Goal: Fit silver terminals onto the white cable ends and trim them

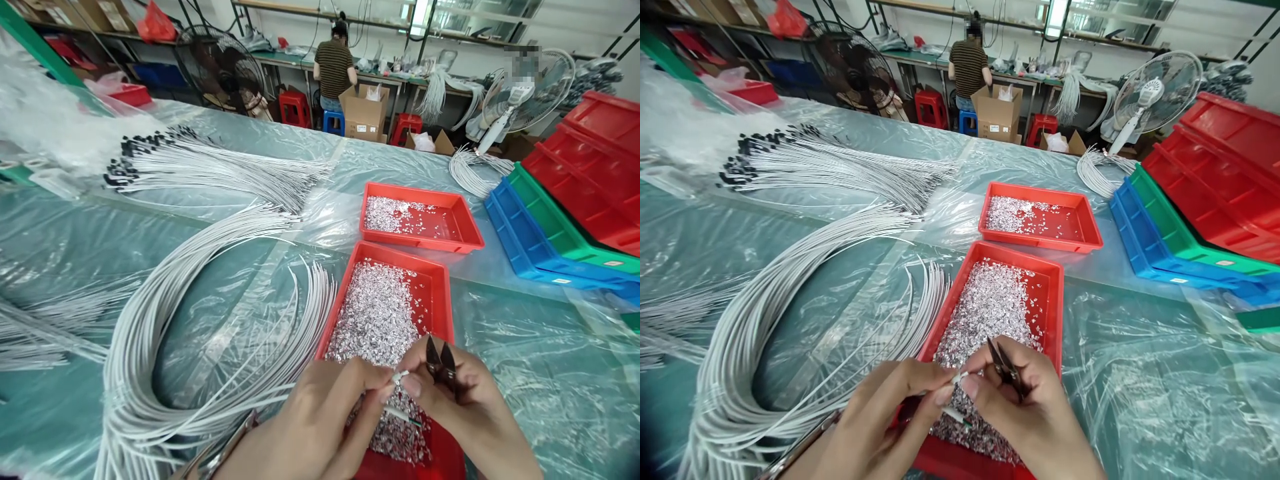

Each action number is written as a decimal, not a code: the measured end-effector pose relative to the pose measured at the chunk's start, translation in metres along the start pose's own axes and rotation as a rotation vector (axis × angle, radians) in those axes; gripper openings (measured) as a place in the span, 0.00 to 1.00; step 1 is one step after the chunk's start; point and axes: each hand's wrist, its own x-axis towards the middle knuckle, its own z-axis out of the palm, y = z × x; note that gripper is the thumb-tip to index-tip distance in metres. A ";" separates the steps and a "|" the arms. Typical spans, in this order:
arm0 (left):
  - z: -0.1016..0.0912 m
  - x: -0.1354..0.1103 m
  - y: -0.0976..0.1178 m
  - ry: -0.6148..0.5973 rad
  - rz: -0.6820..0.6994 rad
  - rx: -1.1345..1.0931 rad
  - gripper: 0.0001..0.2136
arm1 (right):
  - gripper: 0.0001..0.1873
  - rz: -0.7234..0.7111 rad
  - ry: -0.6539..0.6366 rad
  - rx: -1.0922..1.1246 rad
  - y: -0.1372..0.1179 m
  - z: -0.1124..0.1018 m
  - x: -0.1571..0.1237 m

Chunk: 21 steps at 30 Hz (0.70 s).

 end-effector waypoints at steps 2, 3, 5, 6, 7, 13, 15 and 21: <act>0.001 0.002 0.000 0.008 0.040 0.051 0.07 | 0.13 0.008 0.012 -0.005 0.001 -0.001 0.000; 0.002 0.002 0.000 0.008 0.057 0.068 0.07 | 0.13 0.011 0.020 -0.001 0.002 -0.001 0.000; 0.002 0.003 -0.001 -0.004 0.083 0.096 0.07 | 0.11 0.017 0.038 0.001 0.004 -0.003 0.000; 0.003 0.003 -0.001 -0.014 0.097 0.107 0.07 | 0.11 0.020 0.045 -0.010 0.005 -0.003 0.001; 0.003 0.003 -0.001 -0.024 0.106 0.117 0.08 | 0.10 0.024 0.050 -0.022 0.005 -0.004 0.001; 0.006 0.003 -0.004 -0.031 0.169 0.113 0.10 | 0.10 0.055 0.059 -0.025 0.005 -0.004 0.005; 0.007 0.004 -0.005 -0.028 0.189 0.106 0.09 | 0.10 0.069 0.055 -0.007 0.007 -0.004 0.007; 0.009 0.007 -0.005 0.023 0.135 0.163 0.08 | 0.12 -0.049 0.034 0.063 0.022 -0.008 0.016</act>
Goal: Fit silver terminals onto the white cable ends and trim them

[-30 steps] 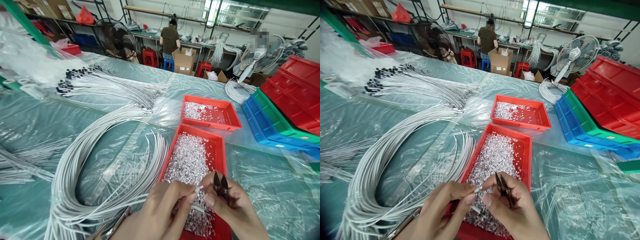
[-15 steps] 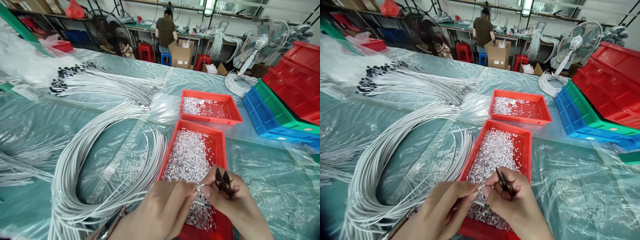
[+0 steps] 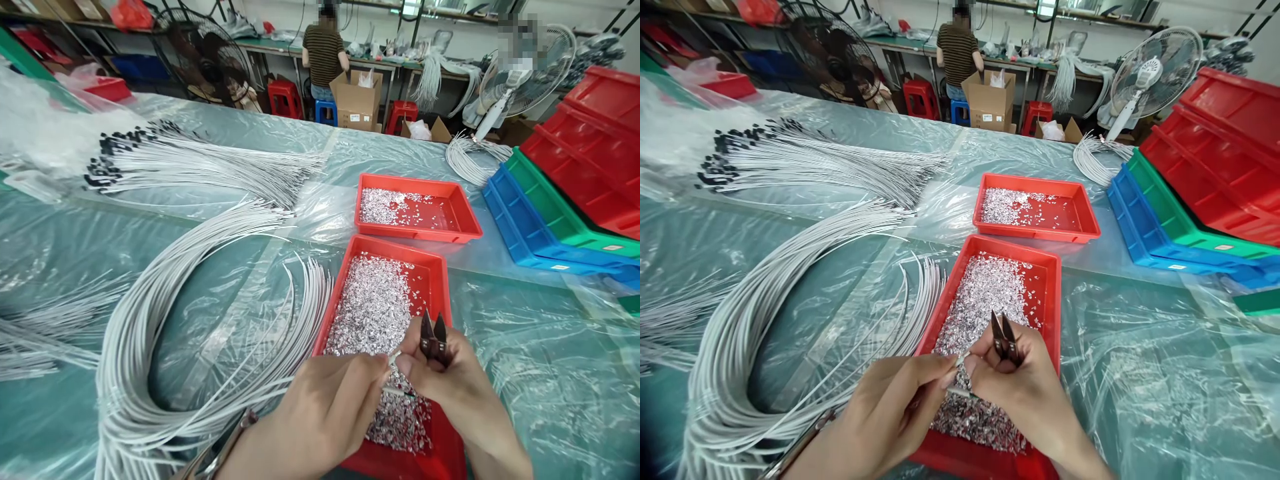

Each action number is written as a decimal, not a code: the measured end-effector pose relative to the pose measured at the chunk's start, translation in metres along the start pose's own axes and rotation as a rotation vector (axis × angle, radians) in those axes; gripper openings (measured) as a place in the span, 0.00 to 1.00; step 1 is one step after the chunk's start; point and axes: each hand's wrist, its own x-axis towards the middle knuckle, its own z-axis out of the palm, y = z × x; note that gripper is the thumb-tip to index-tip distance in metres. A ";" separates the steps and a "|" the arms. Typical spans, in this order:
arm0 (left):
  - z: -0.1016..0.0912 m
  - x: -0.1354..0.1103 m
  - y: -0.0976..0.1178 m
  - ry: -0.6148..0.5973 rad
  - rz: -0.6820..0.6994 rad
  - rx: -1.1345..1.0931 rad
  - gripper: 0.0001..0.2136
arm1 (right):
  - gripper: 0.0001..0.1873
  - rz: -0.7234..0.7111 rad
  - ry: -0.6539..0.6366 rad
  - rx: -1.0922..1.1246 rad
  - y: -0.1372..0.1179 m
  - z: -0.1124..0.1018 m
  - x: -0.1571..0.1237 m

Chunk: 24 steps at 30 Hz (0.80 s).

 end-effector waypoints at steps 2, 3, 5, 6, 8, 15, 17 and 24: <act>-0.001 -0.001 0.000 -0.023 -0.022 -0.029 0.07 | 0.12 -0.034 -0.002 0.014 0.003 -0.001 0.002; -0.001 -0.002 0.000 -0.042 -0.048 -0.055 0.07 | 0.12 -0.037 -0.004 0.015 0.003 -0.001 0.003; -0.003 -0.004 -0.001 -0.092 -0.120 -0.134 0.07 | 0.11 -0.031 -0.024 0.011 0.001 0.000 0.004; -0.004 -0.005 -0.001 -0.116 -0.162 -0.184 0.07 | 0.10 -0.030 -0.036 0.008 0.001 0.000 0.004; -0.006 -0.005 -0.001 -0.156 -0.240 -0.284 0.07 | 0.09 -0.033 -0.046 0.015 0.000 0.000 0.003; -0.014 0.002 -0.003 -0.327 -0.486 -0.797 0.05 | 0.06 -0.065 -0.055 -0.081 0.000 -0.005 -0.005; -0.016 0.005 -0.003 -0.354 -0.537 -0.883 0.07 | 0.06 -0.108 -0.072 -0.123 -0.003 -0.005 -0.006; -0.021 0.010 -0.003 -0.402 -0.685 -1.060 0.11 | 0.05 -0.104 -0.036 -0.176 -0.015 0.000 -0.012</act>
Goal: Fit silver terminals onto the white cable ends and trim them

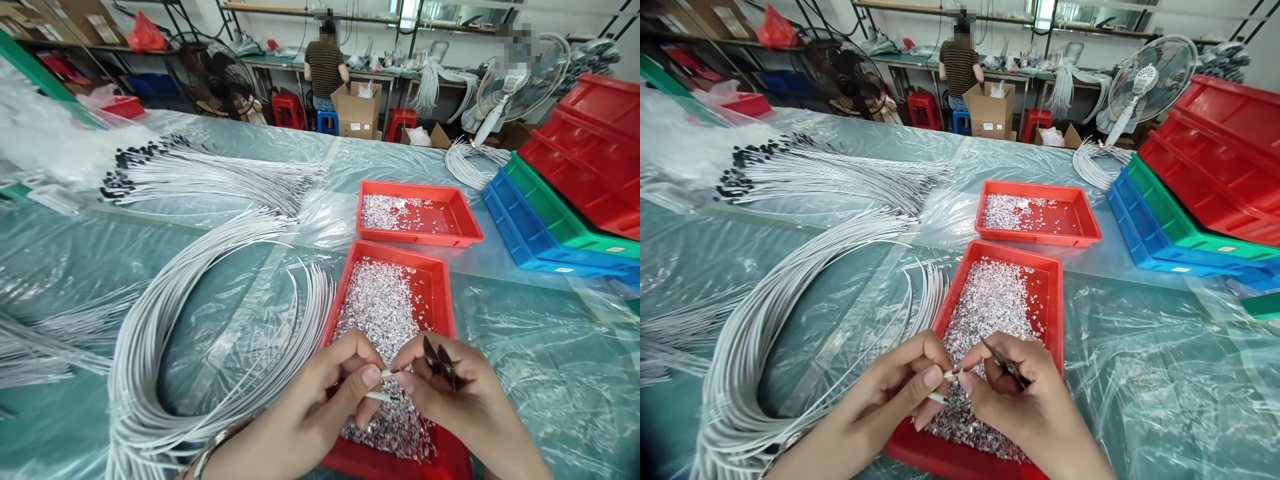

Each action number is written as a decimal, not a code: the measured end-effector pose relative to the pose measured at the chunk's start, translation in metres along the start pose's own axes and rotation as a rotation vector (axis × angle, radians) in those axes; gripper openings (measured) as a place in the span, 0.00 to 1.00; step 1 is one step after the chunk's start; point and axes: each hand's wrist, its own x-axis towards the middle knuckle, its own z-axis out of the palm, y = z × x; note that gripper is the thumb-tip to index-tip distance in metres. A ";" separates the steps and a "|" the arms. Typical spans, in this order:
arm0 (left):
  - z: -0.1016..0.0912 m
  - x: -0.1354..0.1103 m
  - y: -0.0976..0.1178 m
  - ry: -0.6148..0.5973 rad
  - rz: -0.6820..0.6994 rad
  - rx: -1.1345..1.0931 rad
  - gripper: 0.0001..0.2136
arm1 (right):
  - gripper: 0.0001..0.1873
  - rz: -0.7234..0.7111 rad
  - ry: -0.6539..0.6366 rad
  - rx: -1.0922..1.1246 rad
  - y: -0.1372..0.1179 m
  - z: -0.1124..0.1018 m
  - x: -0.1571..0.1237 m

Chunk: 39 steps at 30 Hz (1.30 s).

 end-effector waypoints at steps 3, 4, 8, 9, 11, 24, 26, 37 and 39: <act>0.000 -0.001 0.000 0.008 -0.008 -0.019 0.11 | 0.05 0.018 -0.019 0.011 -0.001 0.000 -0.001; 0.000 -0.001 0.000 0.009 -0.010 -0.018 0.11 | 0.05 0.020 -0.023 0.017 -0.001 0.000 -0.001; 0.000 0.001 0.002 -0.016 -0.018 -0.019 0.11 | 0.04 0.022 -0.002 0.038 0.000 0.000 -0.001; 0.000 0.001 0.002 -0.023 -0.021 -0.025 0.11 | 0.04 0.017 0.007 0.036 -0.001 0.001 -0.001; 0.000 0.003 0.002 -0.028 -0.030 -0.050 0.11 | 0.04 0.010 0.022 0.028 -0.003 0.001 -0.001; -0.008 0.005 0.002 -0.048 -0.093 -0.043 0.11 | 0.06 0.054 0.070 -0.136 -0.010 0.005 -0.008; -0.010 0.005 0.002 -0.097 -0.115 -0.062 0.11 | 0.06 0.022 0.058 -0.197 -0.013 0.006 -0.009; -0.012 0.009 -0.007 -0.268 -0.122 -0.344 0.11 | 0.08 -0.018 -0.062 -0.210 0.001 -0.010 0.001; -0.015 0.009 -0.005 -0.248 -0.125 -0.366 0.11 | 0.09 -0.045 0.016 -0.232 0.005 -0.014 0.006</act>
